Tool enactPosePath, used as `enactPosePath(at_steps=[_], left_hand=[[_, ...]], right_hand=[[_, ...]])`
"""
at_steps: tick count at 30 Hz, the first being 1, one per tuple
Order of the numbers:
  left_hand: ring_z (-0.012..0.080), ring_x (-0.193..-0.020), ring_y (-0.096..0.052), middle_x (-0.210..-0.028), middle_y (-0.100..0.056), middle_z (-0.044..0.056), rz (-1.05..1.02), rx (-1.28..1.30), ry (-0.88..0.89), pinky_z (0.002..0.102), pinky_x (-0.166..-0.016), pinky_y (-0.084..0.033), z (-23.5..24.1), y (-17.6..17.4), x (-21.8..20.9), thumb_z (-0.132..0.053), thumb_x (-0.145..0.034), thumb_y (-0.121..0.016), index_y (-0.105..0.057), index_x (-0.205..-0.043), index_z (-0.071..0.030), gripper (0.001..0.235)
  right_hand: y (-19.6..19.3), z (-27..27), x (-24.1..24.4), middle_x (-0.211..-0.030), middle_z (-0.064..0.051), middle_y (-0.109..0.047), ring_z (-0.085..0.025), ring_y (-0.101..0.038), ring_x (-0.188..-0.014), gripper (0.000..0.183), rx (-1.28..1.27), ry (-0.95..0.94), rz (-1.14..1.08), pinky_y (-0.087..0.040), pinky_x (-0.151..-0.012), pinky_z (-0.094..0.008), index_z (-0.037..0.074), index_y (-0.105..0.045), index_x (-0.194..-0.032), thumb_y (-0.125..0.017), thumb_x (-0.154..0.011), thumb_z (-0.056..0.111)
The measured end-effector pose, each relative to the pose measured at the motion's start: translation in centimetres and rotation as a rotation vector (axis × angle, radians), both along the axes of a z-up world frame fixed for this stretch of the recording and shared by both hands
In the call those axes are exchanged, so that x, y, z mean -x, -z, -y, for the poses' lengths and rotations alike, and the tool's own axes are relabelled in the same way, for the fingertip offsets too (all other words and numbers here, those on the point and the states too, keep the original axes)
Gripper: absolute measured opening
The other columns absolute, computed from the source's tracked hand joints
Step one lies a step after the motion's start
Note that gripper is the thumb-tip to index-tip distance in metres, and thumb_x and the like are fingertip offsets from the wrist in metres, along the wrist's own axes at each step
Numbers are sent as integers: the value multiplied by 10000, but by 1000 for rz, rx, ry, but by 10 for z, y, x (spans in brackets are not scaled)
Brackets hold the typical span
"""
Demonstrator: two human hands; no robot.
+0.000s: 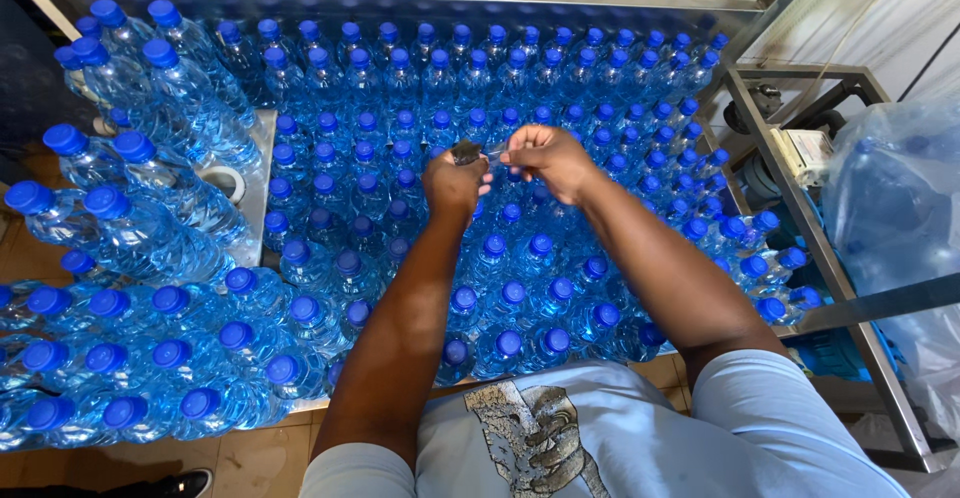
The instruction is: The person applies small, rectangular stickers to the caps of numerous blue-capped water bottles arranged on a metal tray. They pick up a sticker, peel it, and place it on a bottle cap, repeating this process for multiple bottles.
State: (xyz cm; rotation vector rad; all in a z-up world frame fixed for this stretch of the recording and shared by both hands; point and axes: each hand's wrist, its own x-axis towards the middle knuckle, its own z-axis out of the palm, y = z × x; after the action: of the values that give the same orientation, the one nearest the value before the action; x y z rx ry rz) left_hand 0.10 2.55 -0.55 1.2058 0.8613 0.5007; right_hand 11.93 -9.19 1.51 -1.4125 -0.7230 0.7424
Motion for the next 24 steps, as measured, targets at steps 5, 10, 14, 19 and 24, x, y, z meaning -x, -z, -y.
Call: enactPosePath(at_steps=[5, 10, 14, 19, 24], left_hand=[[353, -859, -850, -1000, -835, 213, 26, -27, -63, 479, -726, -740, -2, 1, 3, -66, -920, -824, -831, -1126, -22, 211], [337, -869, -829, -1019, -800, 247, 240, 162, -107, 482, -781, -731, -1, -5, 5, -81, -925, -820, -779, -1148, 36, 255], [384, -944, -834, -1081, -792, 302, 322, 276, -60, 506, -848, -720, -3, 0, 2, -154, -924, -859, -740, -1211, 60, 378], [396, -1012, -830, -1119, -774, 326, 301, 323, -64, 507, -922, -704, 1, -12, 10, -156, -960, -800, -695, -1275, 81, 408], [251, -894, -814, -1041, -812, 153, 247, 291, -48, 312, -738, -697, -1, -17, 13, -163, -989, -722, -740, -1201, -28, 252]], right_hand=[[-17, 9, -13, -1007, -153, -835, -161, -810, -727, 209, 240, -75, -109, -614, -555, -204, 41, -742, -1225, -718, -1024, 97], [-30, -7, -67, -859, -207, -814, -268, -829, -637, 175, 299, 280, 349, -606, -477, -295, 102, -816, -1159, -716, -1028, 44], [9, -22, -117, -831, 11, -830, -344, -827, -876, 253, 780, 527, 984, -675, -810, -427, 393, -894, -999, -1020, -798, 304], [23, -35, -131, -885, 33, -835, -363, -808, -974, 250, 824, 466, 1012, -657, -943, -467, 415, -881, -980, -935, -829, 224], [43, -54, -160, -823, 14, -781, -189, -710, -691, 294, 640, 431, 756, -541, -612, -423, 259, -789, -940, -1033, -779, 285]])
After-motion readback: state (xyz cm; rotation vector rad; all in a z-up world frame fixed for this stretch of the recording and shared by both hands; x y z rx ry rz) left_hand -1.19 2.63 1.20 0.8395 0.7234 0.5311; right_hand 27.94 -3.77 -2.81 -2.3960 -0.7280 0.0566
